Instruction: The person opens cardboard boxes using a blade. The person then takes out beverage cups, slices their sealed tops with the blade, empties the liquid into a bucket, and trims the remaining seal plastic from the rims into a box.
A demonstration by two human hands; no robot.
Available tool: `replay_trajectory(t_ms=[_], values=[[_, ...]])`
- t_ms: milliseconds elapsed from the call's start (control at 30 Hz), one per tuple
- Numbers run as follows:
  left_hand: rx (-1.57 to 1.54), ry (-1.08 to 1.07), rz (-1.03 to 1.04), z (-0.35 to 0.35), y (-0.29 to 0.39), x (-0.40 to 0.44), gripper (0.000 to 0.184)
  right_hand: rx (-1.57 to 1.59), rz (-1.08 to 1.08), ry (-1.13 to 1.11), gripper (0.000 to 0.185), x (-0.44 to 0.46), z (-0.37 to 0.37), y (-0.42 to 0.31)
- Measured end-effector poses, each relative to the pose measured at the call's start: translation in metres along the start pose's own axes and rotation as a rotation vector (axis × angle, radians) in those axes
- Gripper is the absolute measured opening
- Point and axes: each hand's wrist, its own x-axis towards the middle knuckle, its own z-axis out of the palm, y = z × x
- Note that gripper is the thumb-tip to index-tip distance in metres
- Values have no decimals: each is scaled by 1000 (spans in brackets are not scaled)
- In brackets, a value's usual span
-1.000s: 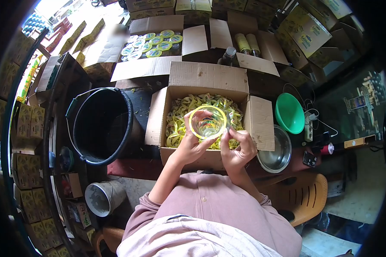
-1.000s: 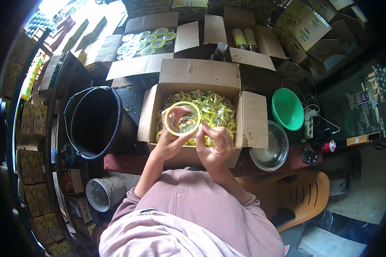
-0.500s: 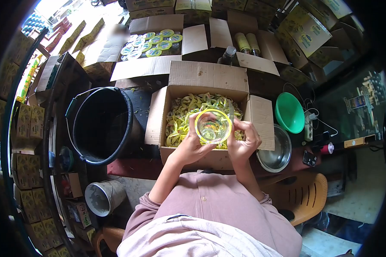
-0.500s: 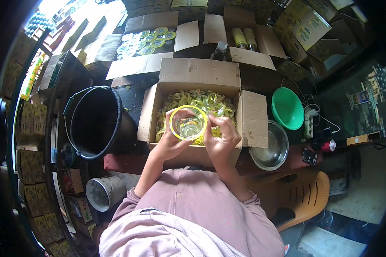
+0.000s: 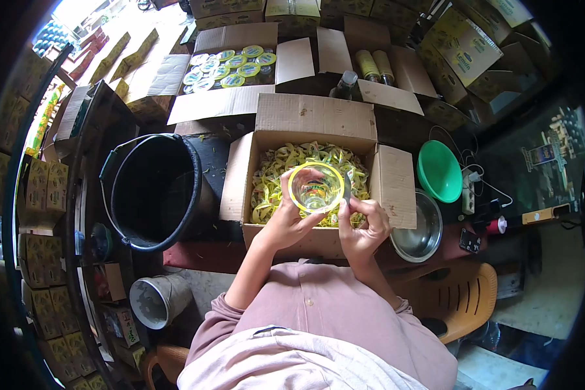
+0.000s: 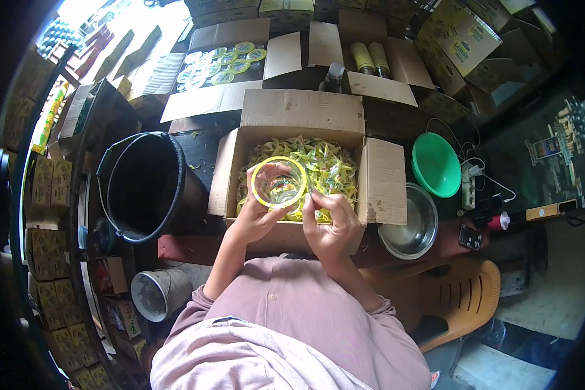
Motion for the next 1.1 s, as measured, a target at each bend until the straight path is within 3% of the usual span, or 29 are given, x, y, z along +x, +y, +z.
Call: replay_trajectory(t_ms=[900, 1100], values=[[-115, -63, -3, 1, 2, -1, 75, -23, 9, -27, 12, 5, -3, 4], [-122, -18, 37, -4, 0, 1, 67, -4, 13, -24, 12, 5, -6, 0]])
